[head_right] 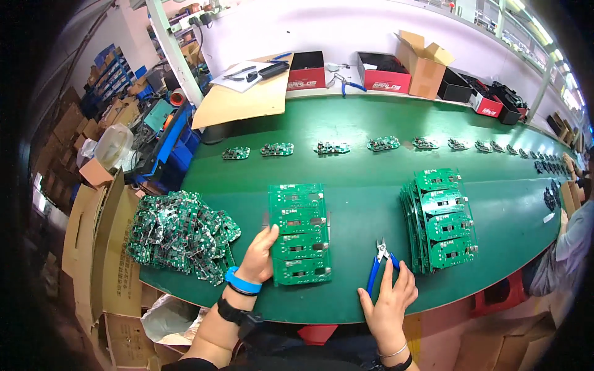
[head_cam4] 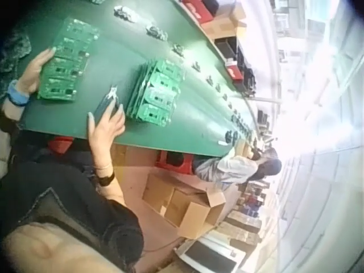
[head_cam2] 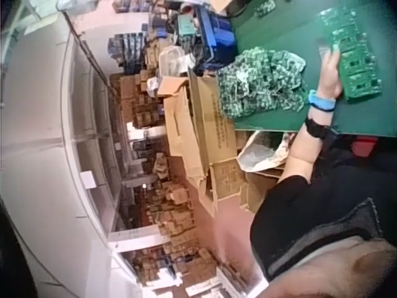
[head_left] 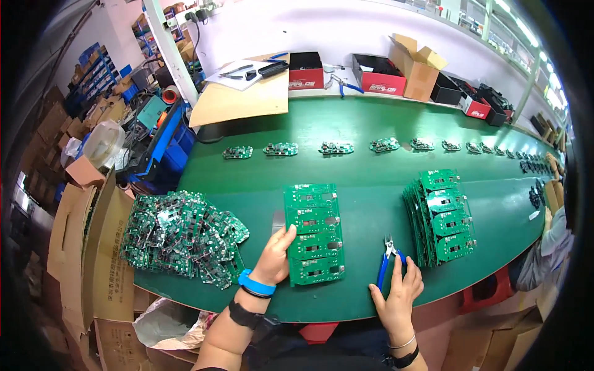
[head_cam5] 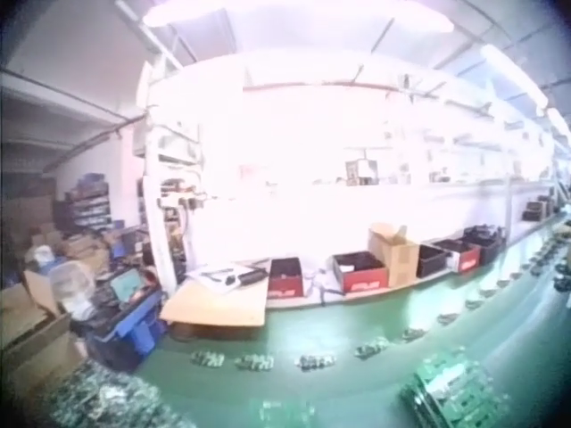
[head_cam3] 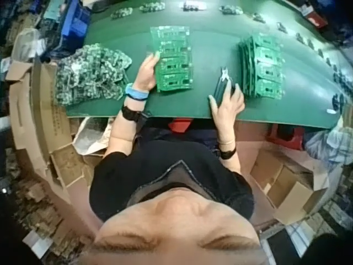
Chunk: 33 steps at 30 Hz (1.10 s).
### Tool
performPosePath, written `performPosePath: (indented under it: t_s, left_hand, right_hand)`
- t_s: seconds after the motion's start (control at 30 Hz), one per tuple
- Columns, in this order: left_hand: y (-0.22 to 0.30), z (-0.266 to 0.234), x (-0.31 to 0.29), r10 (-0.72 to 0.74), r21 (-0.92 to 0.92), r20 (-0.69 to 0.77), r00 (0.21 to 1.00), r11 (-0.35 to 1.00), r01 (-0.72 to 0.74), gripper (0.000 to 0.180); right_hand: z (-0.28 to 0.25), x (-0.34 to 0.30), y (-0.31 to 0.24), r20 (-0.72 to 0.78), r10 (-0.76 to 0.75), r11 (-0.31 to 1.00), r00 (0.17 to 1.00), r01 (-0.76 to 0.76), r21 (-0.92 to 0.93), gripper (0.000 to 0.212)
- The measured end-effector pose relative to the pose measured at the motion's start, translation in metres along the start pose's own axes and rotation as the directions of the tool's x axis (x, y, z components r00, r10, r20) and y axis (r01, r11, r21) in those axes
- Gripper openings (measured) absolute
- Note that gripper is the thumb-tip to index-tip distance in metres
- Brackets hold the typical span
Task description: Assembling and preparing electronic circuit boards on a production line, including trimming leads and organizing components.
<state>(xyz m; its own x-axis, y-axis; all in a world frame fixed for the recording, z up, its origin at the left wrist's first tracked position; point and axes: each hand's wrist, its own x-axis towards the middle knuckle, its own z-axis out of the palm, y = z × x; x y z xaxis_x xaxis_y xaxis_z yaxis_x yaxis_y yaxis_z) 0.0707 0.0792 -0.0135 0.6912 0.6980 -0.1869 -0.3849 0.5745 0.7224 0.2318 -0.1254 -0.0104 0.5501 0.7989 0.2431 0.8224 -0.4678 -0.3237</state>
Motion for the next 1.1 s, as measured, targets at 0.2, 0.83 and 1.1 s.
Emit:
performPosePath:
  t_s: [0.2, 0.83, 1.1]
  left_hand:
    - [0.007, -0.015, -0.006, -0.025, -0.14, 0.105, 0.994, 0.989, 0.04, 0.039]
    - [0.012, -0.012, -0.005, 0.12, -0.355, 0.111, 0.987, 0.932, -0.074, 0.035]
    - [0.019, -0.01, 0.01, 0.105, -0.418, 0.225, 0.969, 0.908, -0.001, 0.034]
  right_hand:
    - [-0.001, 0.008, 0.004, 0.122, -0.086, 0.996, 0.989, 0.081, 0.041, 0.078]
    - [0.019, -0.004, 0.014, -0.321, 0.008, 0.844, 0.947, 0.166, 0.51, 0.049]
    - [0.019, 0.005, 0.022, -0.403, 0.026, 0.791, 0.915, 0.228, 0.568, 0.056]
